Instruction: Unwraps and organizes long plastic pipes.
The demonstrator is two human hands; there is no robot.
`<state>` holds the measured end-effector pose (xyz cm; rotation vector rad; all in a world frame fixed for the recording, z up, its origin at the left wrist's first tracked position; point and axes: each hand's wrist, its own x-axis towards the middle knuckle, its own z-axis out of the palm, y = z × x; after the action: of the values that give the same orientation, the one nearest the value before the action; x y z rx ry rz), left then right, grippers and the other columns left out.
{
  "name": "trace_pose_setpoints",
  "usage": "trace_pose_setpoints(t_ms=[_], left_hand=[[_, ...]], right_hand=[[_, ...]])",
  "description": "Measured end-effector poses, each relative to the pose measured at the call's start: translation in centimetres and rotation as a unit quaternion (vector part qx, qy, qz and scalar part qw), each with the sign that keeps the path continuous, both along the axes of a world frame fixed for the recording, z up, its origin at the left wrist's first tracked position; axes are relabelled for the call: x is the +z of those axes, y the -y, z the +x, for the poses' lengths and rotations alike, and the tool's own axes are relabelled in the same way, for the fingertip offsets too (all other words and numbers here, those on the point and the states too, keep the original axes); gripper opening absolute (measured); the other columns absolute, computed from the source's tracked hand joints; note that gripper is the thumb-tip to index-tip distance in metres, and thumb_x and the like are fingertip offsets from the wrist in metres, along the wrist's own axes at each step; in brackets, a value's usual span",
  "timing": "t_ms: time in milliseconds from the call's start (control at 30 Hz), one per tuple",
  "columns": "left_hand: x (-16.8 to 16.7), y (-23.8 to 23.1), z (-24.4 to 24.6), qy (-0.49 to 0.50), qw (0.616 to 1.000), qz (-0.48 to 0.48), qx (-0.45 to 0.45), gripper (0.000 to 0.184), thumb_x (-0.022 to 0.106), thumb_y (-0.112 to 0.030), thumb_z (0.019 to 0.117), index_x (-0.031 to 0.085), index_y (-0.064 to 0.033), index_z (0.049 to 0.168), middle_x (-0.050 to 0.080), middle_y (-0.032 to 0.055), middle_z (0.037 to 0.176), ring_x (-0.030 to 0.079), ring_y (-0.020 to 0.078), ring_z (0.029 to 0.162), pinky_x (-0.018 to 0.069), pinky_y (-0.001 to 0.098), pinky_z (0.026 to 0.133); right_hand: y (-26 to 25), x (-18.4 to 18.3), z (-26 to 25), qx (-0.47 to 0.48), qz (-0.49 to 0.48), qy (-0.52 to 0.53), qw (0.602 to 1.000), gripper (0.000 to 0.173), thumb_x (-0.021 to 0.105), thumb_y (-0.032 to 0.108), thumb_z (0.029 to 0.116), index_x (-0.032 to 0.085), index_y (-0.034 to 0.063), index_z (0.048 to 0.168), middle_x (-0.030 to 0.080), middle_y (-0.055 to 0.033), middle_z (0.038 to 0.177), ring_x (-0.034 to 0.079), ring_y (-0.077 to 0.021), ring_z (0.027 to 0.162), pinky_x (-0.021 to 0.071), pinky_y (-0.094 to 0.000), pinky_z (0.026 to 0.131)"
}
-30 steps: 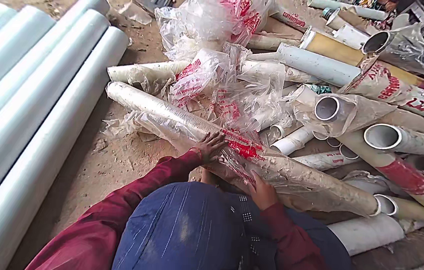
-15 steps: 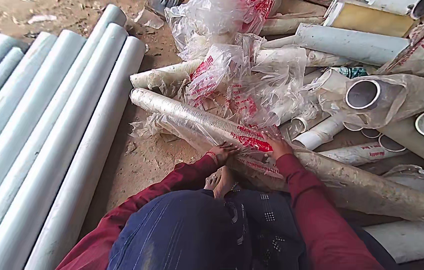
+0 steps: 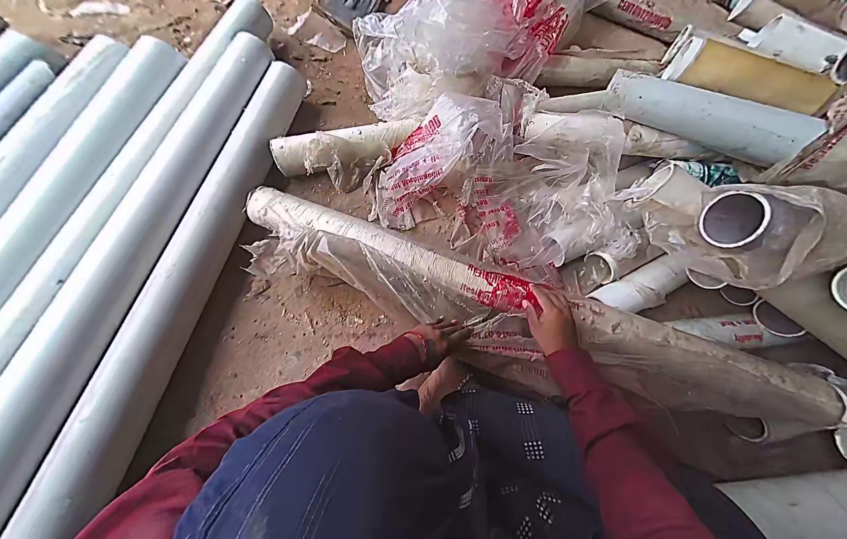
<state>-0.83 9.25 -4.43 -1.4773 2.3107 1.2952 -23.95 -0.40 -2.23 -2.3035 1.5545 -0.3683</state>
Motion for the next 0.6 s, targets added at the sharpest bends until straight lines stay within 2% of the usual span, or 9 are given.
trace_pose_setpoints(t_ms=[100,133,200,267,300,367,400,433,600], left_hand=[[-1.1,-0.6,0.2,-0.033,0.999,-0.017,-0.006,0.054,0.042,-0.013,0.1105,0.028,-0.0007,0.161,0.032,0.0216,0.165,0.027,0.0387,0.155,0.0156,0.0559,0.127],[-1.1,-1.0,0.5,-0.070,0.996,-0.058,0.015,0.050,0.043,-0.014,0.1104,0.035,0.0020,0.158,0.038,0.0238,0.161,0.034,0.0401,0.152,0.0218,0.0569,0.125],[-1.1,-1.7,0.9,-0.182,0.945,-0.240,0.129,0.035,0.050,-0.006,0.1049,0.061,0.0082,0.135,0.060,0.0282,0.140,0.063,0.0427,0.126,0.0500,0.0559,0.105],[0.1,-0.1,1.1,-0.224,0.872,-0.357,0.247,0.026,0.054,0.000,0.1006,0.069,0.0087,0.120,0.066,0.0284,0.131,0.070,0.0419,0.114,0.0579,0.0508,0.094],[1.1,1.1,1.5,-0.198,0.873,-0.352,0.274,0.028,0.055,-0.001,0.1005,0.069,0.0080,0.123,0.063,0.0277,0.136,0.065,0.0424,0.124,0.0532,0.0509,0.103],[2.9,3.7,2.6,-0.076,0.939,-0.220,0.254,0.043,0.054,-0.013,0.1053,0.055,-0.0007,0.146,0.044,0.0196,0.159,0.030,0.0373,0.154,0.0179,0.0556,0.126],[3.1,5.2,3.1,-0.007,0.966,-0.132,0.222,0.052,0.052,-0.020,0.1077,0.042,-0.0089,0.157,0.031,0.0135,0.168,0.013,0.0333,0.160,0.0020,0.0593,0.126],[2.5,6.5,3.4,0.037,0.977,-0.067,0.199,0.058,0.052,-0.023,0.1081,0.033,-0.0163,0.162,0.023,0.0085,0.171,0.005,0.0323,0.161,-0.0045,0.0643,0.124],[-0.2,9.4,4.1,0.063,0.980,-0.049,0.184,0.064,0.064,-0.021,0.1024,0.037,-0.0243,0.161,0.028,0.0079,0.169,0.015,0.0359,0.159,0.0054,0.0706,0.121]], right_hand=[[-1.2,-2.1,1.8,-0.035,-0.061,0.034,0.997,0.034,0.072,0.012,0.0942,0.071,-0.0080,0.122,0.068,-0.0302,0.125,0.060,-0.0505,0.124,0.0431,-0.0557,0.111],[-1.1,-2.5,2.3,-0.044,-0.081,0.047,0.995,0.025,0.071,0.007,0.0934,0.074,-0.0085,0.113,0.070,-0.0302,0.118,0.063,-0.0501,0.118,0.0467,-0.0552,0.107],[-1.1,-2.4,3.3,-0.057,-0.092,0.061,0.992,0.014,0.067,-0.001,0.0934,0.075,-0.0111,0.098,0.072,-0.0308,0.107,0.069,-0.0485,0.106,0.0529,-0.0546,0.098],[-1.0,-1.6,3.8,-0.081,-0.042,0.056,0.994,0.016,0.063,-0.001,0.0969,0.072,-0.0127,0.101,0.071,-0.0320,0.108,0.068,-0.0484,0.108,0.0515,-0.0570,0.097],[-1.0,-1.4,3.8,-0.082,-0.024,0.056,0.995,0.016,0.063,0.000,0.0973,0.071,-0.0135,0.102,0.070,-0.0330,0.108,0.068,-0.0495,0.108,0.0505,-0.0592,0.097],[-0.8,-1.1,3.2,-0.063,-0.007,0.058,0.996,0.016,0.064,-0.001,0.0963,0.070,-0.0143,0.102,0.070,-0.0344,0.106,0.068,-0.0507,0.104,0.0499,-0.0616,0.095],[-0.8,-1.0,3.0,-0.052,0.005,0.060,0.997,0.015,0.065,-0.001,0.0957,0.070,-0.0143,0.102,0.070,-0.0342,0.105,0.069,-0.0499,0.102,0.0500,-0.0615,0.094],[-0.8,-0.6,2.7,-0.043,0.029,0.061,0.997,0.015,0.064,-0.002,0.0961,0.069,-0.0143,0.103,0.070,-0.0335,0.105,0.069,-0.0483,0.100,0.0498,-0.0608,0.093],[-4.0,-0.5,2.4,0.050,0.090,0.077,0.992,0.013,0.063,-0.005,0.0925,0.071,-0.0121,0.099,0.073,-0.0277,0.100,0.072,-0.0411,0.097,0.0544,-0.0526,0.092]])
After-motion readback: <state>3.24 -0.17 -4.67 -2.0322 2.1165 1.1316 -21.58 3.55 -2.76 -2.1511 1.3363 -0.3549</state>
